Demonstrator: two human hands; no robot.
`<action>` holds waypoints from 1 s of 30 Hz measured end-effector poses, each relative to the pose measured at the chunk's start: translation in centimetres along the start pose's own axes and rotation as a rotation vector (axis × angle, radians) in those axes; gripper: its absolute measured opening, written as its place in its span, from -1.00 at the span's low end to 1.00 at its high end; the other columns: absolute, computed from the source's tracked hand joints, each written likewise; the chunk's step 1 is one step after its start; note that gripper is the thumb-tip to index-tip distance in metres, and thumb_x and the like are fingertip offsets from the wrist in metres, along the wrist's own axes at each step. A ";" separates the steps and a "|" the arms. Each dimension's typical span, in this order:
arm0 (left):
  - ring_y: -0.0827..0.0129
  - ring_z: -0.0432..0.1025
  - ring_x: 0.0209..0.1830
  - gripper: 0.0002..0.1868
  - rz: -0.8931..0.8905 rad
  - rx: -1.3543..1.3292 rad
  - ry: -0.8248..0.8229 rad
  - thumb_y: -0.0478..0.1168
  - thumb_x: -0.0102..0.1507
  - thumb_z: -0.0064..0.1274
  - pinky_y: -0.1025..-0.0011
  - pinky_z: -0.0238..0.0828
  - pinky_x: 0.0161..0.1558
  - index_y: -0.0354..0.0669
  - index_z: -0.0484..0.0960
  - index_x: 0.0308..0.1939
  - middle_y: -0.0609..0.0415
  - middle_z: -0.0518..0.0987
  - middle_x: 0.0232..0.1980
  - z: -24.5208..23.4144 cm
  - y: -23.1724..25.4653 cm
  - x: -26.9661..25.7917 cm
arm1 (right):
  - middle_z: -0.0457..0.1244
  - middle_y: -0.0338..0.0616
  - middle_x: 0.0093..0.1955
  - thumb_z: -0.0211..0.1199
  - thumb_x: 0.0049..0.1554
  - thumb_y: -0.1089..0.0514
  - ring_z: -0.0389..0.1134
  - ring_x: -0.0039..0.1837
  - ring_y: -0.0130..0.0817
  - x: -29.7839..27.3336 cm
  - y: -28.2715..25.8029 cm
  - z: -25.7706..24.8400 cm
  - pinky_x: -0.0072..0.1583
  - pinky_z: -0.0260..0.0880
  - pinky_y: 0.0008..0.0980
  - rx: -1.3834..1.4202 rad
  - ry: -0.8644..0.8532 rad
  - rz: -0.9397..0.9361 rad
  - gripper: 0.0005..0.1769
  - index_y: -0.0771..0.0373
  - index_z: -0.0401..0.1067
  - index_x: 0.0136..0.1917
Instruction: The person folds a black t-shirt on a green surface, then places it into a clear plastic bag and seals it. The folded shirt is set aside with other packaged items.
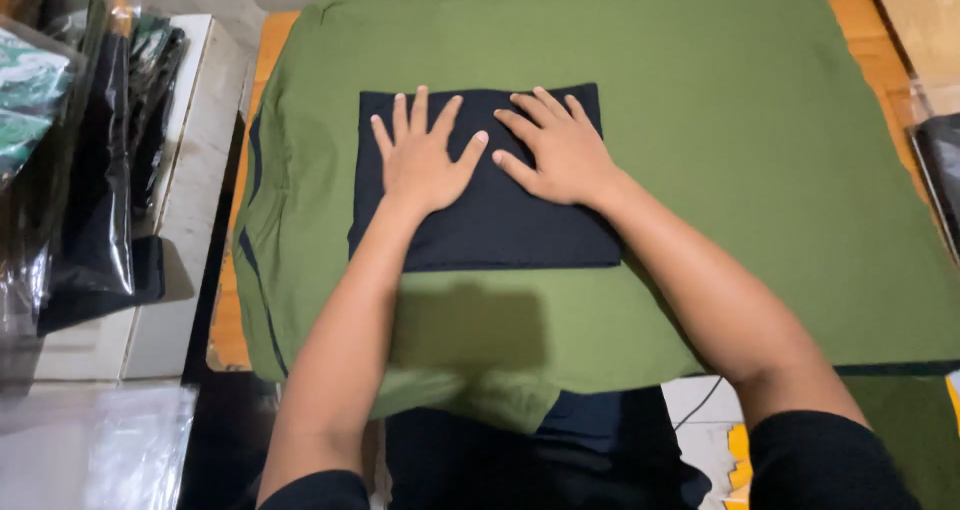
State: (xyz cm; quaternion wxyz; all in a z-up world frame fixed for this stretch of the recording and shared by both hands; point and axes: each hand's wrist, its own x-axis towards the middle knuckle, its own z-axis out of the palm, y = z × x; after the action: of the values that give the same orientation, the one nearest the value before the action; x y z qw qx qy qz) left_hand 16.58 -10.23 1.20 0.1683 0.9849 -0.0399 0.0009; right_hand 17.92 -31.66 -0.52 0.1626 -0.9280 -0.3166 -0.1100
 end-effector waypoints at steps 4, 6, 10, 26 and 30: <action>0.03 -0.37 0.69 -0.10 -0.006 0.080 -0.081 0.50 0.29 -0.56 -0.08 -0.63 0.54 0.25 0.06 0.62 -0.14 -0.13 0.69 -0.9 -3.0 2.0 | -0.18 0.04 0.71 -0.18 0.16 -0.58 -0.29 0.65 0.41 0.3 -0.8 -3.2 0.49 -0.41 0.47 -0.016 -0.262 0.223 -0.08 -0.17 0.04 0.64; 0.04 -0.39 0.69 -0.20 0.001 0.042 -0.058 0.39 0.36 -0.55 -0.10 -0.54 0.55 0.19 0.13 0.60 -0.10 -0.15 0.69 -0.8 -5.3 3.6 | -0.36 -0.03 0.75 -0.17 0.00 -0.67 -0.57 0.70 0.21 0.5 -1.8 -5.8 0.44 -0.61 0.67 0.058 -0.394 0.458 0.06 -0.29 -0.09 0.66; -0.04 -0.37 0.69 -0.23 -0.041 0.075 -0.057 0.34 0.38 -0.60 -0.05 -0.58 0.57 0.22 0.09 0.62 -0.10 -0.19 0.70 -2.3 -7.3 4.2 | -0.36 0.05 0.74 -0.13 -0.03 -0.71 -0.54 0.66 0.43 -0.9 -1.2 -5.1 0.42 -0.56 0.70 0.032 -0.307 0.463 0.12 -0.24 -0.06 0.66; -0.29 -0.23 0.60 -0.37 0.392 0.008 0.339 0.04 0.39 0.02 -0.37 -0.17 0.46 -0.25 0.51 0.46 -0.33 0.01 0.62 -4.1 -6.5 2.5 | -0.21 0.17 0.72 -0.11 0.29 -0.44 -0.30 0.72 0.25 -5.3 -3.2 -2.9 0.57 -0.32 0.37 -0.103 -0.028 -0.145 -0.14 0.03 0.02 0.68; -0.21 0.04 0.60 -0.40 0.620 -0.189 0.177 0.13 0.39 0.00 -0.09 0.01 0.49 -0.13 0.50 0.40 -0.29 0.29 0.54 -2.6 -3.3 0.5 | -0.15 0.05 0.72 -0.11 0.25 -0.49 -0.33 0.70 0.29 -5.2 -3.1 -3.0 0.54 -0.35 0.39 -0.037 -0.112 -0.109 -0.12 -0.03 0.05 0.66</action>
State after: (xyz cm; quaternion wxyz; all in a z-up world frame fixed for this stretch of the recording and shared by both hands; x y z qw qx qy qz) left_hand 17.37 -6.35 2.55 0.2532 0.9020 -0.3229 0.1341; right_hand 11.70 -33.34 1.35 0.1214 -0.9168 -0.3734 -0.0726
